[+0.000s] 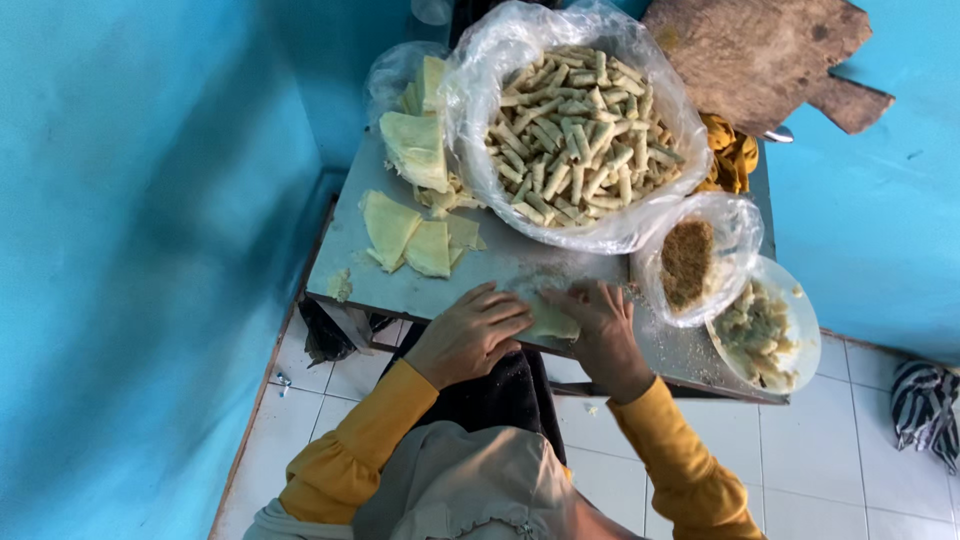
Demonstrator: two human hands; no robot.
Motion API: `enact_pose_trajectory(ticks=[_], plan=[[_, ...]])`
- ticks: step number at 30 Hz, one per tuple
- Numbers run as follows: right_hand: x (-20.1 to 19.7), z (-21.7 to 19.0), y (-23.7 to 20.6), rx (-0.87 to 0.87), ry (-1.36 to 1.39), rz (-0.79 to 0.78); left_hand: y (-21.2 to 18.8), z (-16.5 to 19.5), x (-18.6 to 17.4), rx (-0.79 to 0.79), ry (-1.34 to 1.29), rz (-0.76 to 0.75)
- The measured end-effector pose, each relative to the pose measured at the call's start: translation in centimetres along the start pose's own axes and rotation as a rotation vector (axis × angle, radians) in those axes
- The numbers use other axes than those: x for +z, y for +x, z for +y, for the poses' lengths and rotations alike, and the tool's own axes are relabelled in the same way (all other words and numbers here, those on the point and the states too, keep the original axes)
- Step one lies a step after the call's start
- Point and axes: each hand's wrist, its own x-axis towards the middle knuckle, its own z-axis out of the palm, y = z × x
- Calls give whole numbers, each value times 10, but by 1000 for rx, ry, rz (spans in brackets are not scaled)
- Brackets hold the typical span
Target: The person sits at a small table and shapes flat pieces of dough by hand, pinching and rolling them into small elongated pieces. They dip the shaped pieces into a brown powder in a plastic-lined bowl and place the finished pieces onto a plate, repeating the cycle while a large bag of already shaped pieces sits on the table.
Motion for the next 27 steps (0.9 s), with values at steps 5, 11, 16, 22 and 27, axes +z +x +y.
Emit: enact_pose_trajectory(ticks=[5,11,16,22,27], plan=[[-9,-13,-3,-150,-424,-9,0,6,-3,-8,0,-3],[-22,0,9,-98,-251,52,4,7,-11,-2,-10,11],[-4,-11,-5,-6,-58,-32,5,11,-13,-32,-34,-18],[-15,2,-15,51,29,-6,6,10,-10,-17,-25,10],[-13,-8,2,39,-69,31,4,9,-9,-8,-26,25]])
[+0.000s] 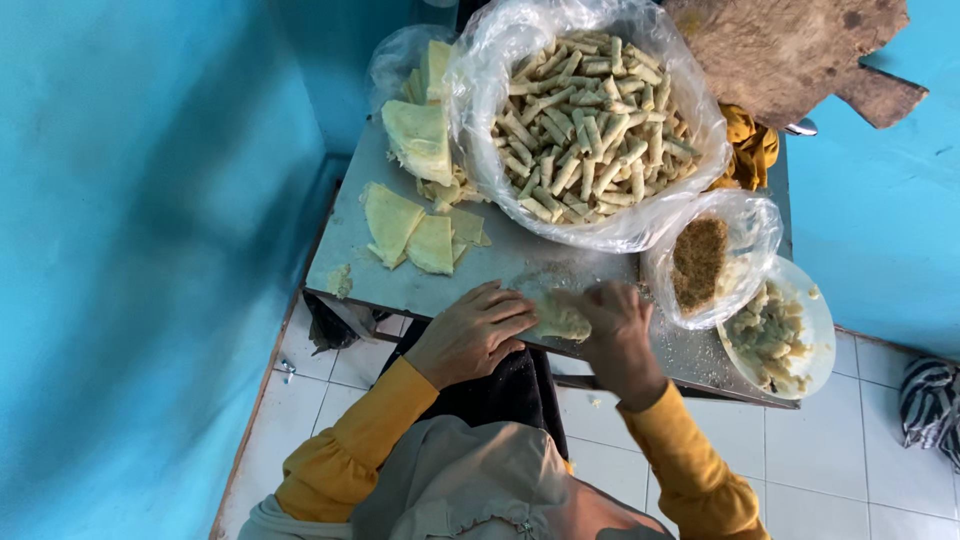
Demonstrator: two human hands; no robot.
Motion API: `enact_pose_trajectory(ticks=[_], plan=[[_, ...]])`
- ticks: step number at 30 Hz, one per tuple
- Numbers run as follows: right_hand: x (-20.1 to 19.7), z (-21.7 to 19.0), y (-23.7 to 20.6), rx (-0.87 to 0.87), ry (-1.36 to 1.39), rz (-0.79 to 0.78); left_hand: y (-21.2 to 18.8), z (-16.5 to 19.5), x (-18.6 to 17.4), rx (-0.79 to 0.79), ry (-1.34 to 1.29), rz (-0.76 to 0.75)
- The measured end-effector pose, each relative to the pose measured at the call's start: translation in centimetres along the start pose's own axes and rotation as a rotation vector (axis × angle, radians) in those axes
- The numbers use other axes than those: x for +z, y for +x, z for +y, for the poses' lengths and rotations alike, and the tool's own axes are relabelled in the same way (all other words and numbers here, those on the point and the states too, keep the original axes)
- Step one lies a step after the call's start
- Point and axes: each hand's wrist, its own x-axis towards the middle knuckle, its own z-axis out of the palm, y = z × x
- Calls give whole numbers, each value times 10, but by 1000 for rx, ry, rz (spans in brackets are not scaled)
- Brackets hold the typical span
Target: The person sits at a small table and shapes flat pieces of dough by hand, pinching and rolling them into small elongated pieces. They dip the shaped pieces into a brown powder in a plastic-lined bowl and place the finished pieces onto a plate, repeating the cycle while a large bag of already shaped pieces sits on the table.
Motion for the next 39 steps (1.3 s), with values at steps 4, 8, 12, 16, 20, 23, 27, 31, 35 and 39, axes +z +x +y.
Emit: enact_pose_trajectory(ticks=[4,8,12,16,20,23,27,31,35,39], plan=[[-13,-15,-17,-62,-98,37,-1,0,-3,-33,-17,-18],[-33,0,-24,-4,60,113,2,8,-2,-61,84,-72],[-65,54,-10,104,-62,225,12,26,17,-69,170,-37],[-64,96,10,231,-1,131,13,32,35,33,269,-65],[-50,115,20,181,37,64,2,29,37,85,143,-78],[-45,121,18,264,-30,-76,-2,26,32,55,21,-25],[-46,133,15,358,-32,-108,-2,19,20,-31,33,138],[-37,146,32,302,-44,-11,3,17,10,-186,43,279],[-22,153,54,301,-188,-93,6,21,5,-257,-8,306],[-14,154,56,301,-101,-94,10,23,4,-336,-52,309]])
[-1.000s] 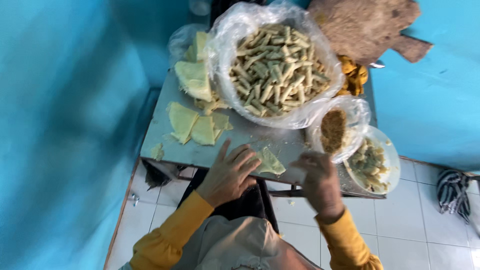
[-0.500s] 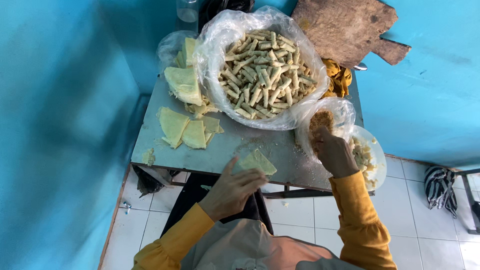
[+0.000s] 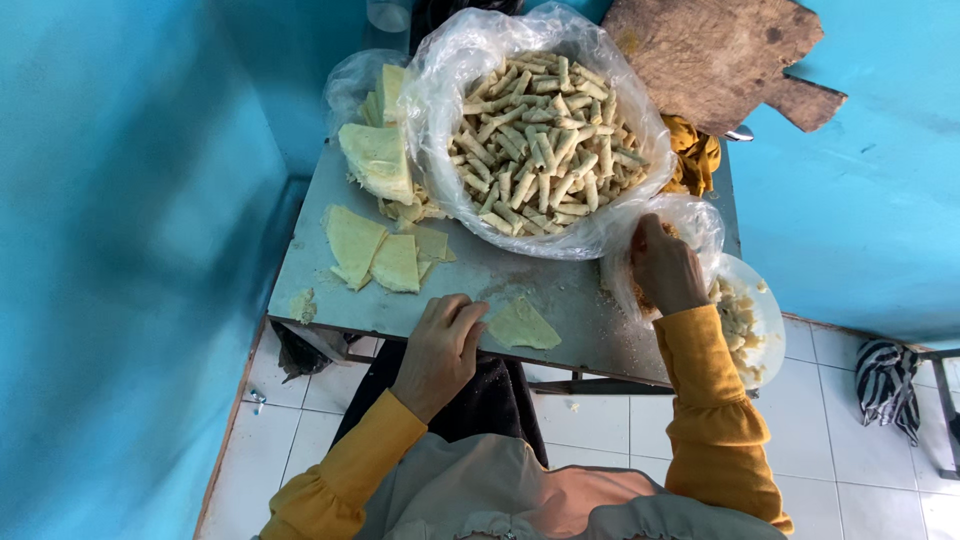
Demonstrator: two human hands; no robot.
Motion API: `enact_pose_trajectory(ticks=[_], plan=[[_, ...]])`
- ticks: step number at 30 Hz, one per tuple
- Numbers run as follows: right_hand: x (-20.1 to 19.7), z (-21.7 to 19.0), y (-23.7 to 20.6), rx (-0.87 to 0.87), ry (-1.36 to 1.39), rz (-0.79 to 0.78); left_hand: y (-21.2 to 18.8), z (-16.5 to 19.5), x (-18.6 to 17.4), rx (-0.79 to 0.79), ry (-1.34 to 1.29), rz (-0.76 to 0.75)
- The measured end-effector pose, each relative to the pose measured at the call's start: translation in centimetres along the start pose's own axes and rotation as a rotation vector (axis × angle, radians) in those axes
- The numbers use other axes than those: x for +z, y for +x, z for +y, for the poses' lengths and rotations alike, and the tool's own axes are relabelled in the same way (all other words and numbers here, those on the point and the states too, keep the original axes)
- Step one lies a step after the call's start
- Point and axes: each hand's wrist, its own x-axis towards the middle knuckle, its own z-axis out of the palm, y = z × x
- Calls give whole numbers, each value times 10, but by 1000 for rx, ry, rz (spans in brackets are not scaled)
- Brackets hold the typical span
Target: The person sits at a small table and shapes flat pieces of dough by hand, pinching and rolling them into small elongated pieces. They dip the shaped pieces into a brown powder in a plastic-lined bowl and place the finished pieces onto a plate, repeating the cycle while a large bag of already shaped pieces sits on the table.
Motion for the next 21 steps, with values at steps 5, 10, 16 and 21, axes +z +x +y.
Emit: enact_pose_trajectory(ticks=[5,10,16,21], plan=[[8,4,-1,-39,55,32,1,0,-1,-38,-23,-23],[6,8,3,-98,-74,58,2,2,-4,-44,-45,-47],[-30,-2,-19,-40,560,93,3,4,-2,-52,-35,-51],[4,-88,-51,-441,323,-103,2,7,2,-27,-25,-14]])
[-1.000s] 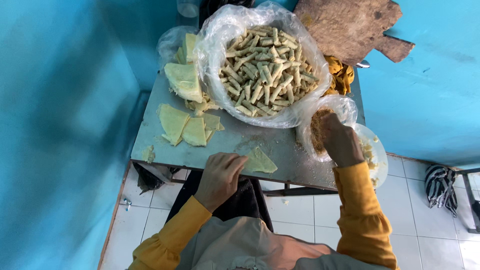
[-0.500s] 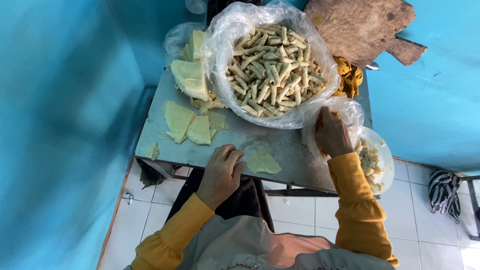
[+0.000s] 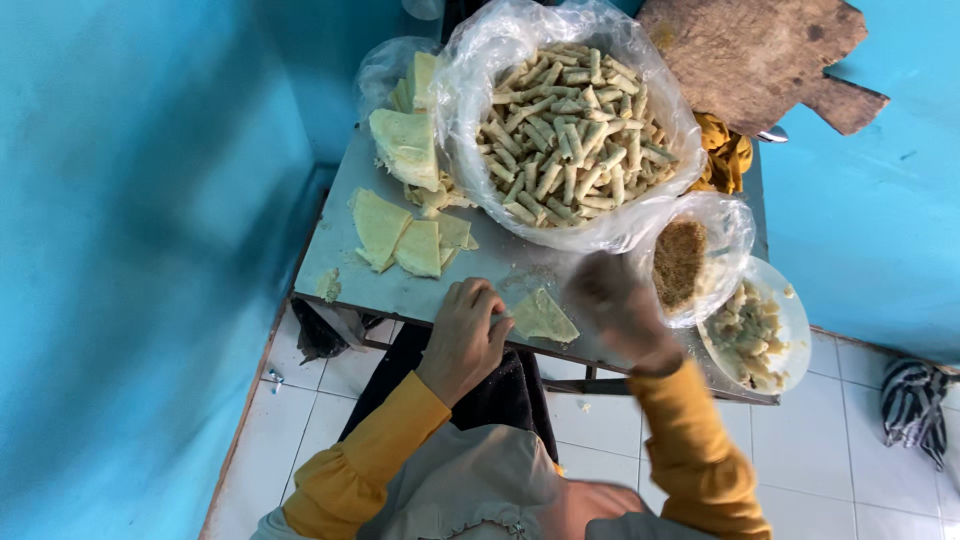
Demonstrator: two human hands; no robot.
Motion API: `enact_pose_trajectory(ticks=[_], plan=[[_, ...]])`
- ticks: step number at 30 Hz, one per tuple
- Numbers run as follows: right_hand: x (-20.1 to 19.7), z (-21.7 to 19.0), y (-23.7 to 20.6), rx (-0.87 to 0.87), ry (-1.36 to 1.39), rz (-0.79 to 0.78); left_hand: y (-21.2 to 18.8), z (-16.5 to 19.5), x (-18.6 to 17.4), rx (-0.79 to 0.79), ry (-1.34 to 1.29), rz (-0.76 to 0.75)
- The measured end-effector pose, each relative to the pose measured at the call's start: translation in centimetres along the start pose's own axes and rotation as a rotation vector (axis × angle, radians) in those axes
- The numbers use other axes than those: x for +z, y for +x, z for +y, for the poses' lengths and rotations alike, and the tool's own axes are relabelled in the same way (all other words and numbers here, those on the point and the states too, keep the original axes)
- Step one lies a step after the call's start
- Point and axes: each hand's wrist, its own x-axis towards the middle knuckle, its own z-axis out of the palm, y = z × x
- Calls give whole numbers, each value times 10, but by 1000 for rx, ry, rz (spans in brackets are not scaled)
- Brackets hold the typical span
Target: The person sits at a small table and shapes flat pieces of dough by hand, pinching and rolling them into small elongated pieces. They dip the shaped pieces into a brown powder in a plastic-lined bowl and place the finished pieces onto a plate, repeating the cycle while a large bag of already shaped pieces sits on the table.
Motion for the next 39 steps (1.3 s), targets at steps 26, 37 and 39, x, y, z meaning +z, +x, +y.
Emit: enact_pose_trajectory(ticks=[26,37,39], plan=[[6,-73,-30,34,102,150,-6,18,11,-23,-154,-76],[4,-87,-30,189,192,50,-4,2,17,227,71,-215],[3,-88,-30,187,202,33,1,-10,22,367,259,-262]])
